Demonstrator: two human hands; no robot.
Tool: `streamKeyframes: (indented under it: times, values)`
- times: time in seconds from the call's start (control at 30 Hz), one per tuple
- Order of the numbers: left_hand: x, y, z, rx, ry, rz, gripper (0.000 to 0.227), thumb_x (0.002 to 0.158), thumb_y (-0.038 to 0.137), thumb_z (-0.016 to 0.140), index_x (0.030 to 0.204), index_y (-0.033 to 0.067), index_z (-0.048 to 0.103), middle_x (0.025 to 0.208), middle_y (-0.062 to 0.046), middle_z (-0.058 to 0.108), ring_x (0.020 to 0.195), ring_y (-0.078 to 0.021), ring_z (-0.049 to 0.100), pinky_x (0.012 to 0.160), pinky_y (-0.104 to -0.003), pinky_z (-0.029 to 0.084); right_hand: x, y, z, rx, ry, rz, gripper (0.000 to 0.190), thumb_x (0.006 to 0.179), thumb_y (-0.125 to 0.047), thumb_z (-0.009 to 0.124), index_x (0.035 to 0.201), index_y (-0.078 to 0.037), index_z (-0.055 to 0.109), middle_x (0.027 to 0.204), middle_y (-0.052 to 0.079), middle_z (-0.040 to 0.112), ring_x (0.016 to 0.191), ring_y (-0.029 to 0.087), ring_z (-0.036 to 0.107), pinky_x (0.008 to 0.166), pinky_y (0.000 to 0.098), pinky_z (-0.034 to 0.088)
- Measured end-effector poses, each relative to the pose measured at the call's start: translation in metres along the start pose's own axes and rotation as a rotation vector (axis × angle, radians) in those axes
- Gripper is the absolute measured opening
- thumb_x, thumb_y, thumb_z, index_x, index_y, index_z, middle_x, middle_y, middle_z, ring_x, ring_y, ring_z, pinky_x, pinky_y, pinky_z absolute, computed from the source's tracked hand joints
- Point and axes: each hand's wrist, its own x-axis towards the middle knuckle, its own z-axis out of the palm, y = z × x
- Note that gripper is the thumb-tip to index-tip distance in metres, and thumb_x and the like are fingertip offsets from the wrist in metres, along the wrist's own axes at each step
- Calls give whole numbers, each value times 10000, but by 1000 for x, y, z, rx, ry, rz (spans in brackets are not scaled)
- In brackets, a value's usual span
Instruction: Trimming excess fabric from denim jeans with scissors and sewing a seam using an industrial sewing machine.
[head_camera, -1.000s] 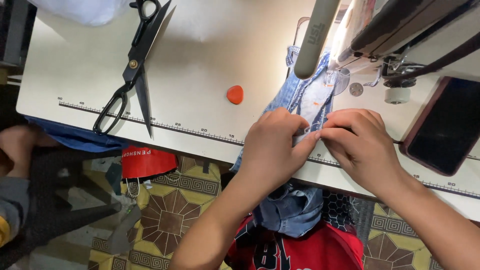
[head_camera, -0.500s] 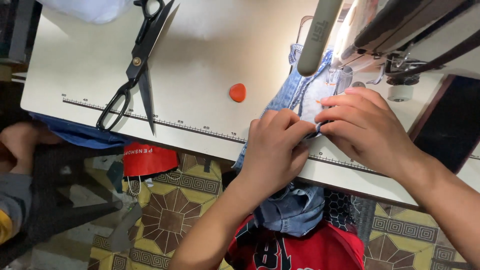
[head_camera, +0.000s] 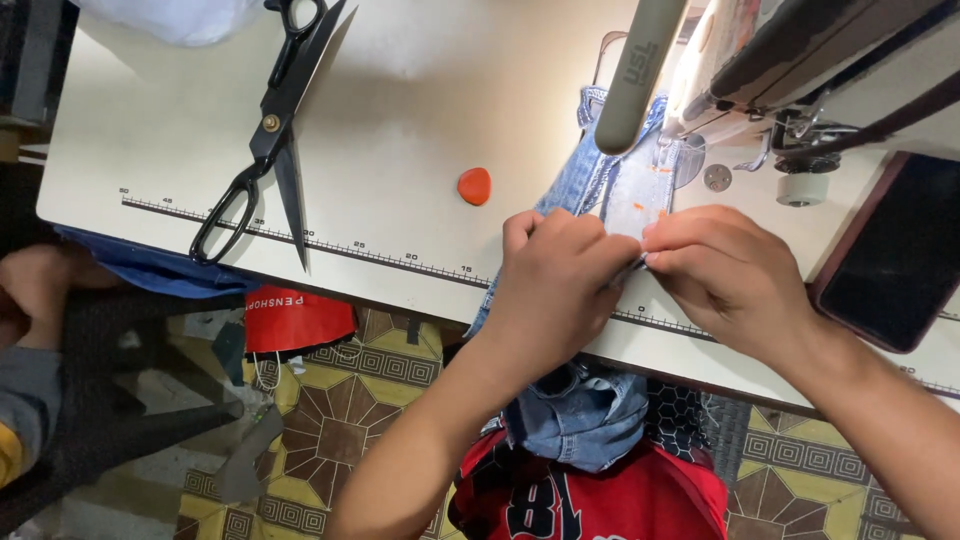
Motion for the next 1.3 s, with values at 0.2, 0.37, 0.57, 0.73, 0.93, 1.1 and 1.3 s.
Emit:
streamKeyframes:
  times: [0.2, 0.37, 0.57, 0.73, 0.93, 1.1, 1.3]
  values:
    - [12, -1, -18, 217, 103, 348, 177, 911, -30, 549, 907, 133, 617, 900, 8, 496, 1033, -234, 546, 959, -478, 379, -18, 12, 9, -72, -105, 77, 117, 980, -45, 655, 1089, -86, 669, 1123, 77, 729, 1098, 289, 715, 938, 404, 566]
    - [18, -10, -24, 83, 6, 460, 183, 919, -77, 572, 920, 106, 587, 1002, -42, 616, 1115, -220, 636, 930, -388, 433, -17, -1, 12, -164, -112, 151, 69, 1018, -24, 572, 1026, -77, 616, 997, 81, 658, 958, 283, 633, 854, 398, 517]
    - [19, -9, -30, 157, -36, 448, 209, 968, 268, 476, 886, 106, 580, 827, -20, 504, 775, -217, 528, 755, -342, 417, -24, 1, 13, -213, -105, 122, 207, 969, 36, 620, 1124, -77, 698, 1129, 64, 716, 1181, 308, 703, 955, 434, 568]
    - [13, -19, -32, 397, -266, 448, 862, 987, 777, 262, 1465, 154, 616, 1615, -26, 438, 1086, -209, 542, 786, -355, 383, -29, 10, 10, -166, -167, 110, 245, 940, 17, 630, 1162, -64, 696, 1233, 97, 697, 1199, 349, 666, 963, 461, 541]
    - [20, -21, -31, 449, -83, 453, 626, 1012, 711, 407, 954, 173, 724, 1355, -48, 689, 988, -232, 586, 881, -423, 377, -29, 16, 6, -204, -164, -33, 109, 981, -7, 620, 1085, -19, 648, 1057, 119, 687, 1094, 382, 712, 879, 500, 565]
    - [31, -31, -26, 408, -25, 552, 416, 1056, 588, 494, 1036, 191, 614, 1078, 21, 661, 884, -176, 618, 1018, -488, 347, -42, 21, 10, -247, -189, 17, 247, 960, -54, 662, 1207, -67, 665, 1190, 116, 707, 1136, 370, 705, 828, 460, 572]
    - [40, -31, -31, 426, -27, 575, 313, 993, 499, 633, 1028, 195, 699, 999, 51, 572, 1009, -173, 598, 955, -482, 383, -39, 20, 8, -229, -183, -8, 181, 986, -56, 638, 1166, -46, 652, 1155, 110, 688, 1163, 373, 706, 725, 454, 529]
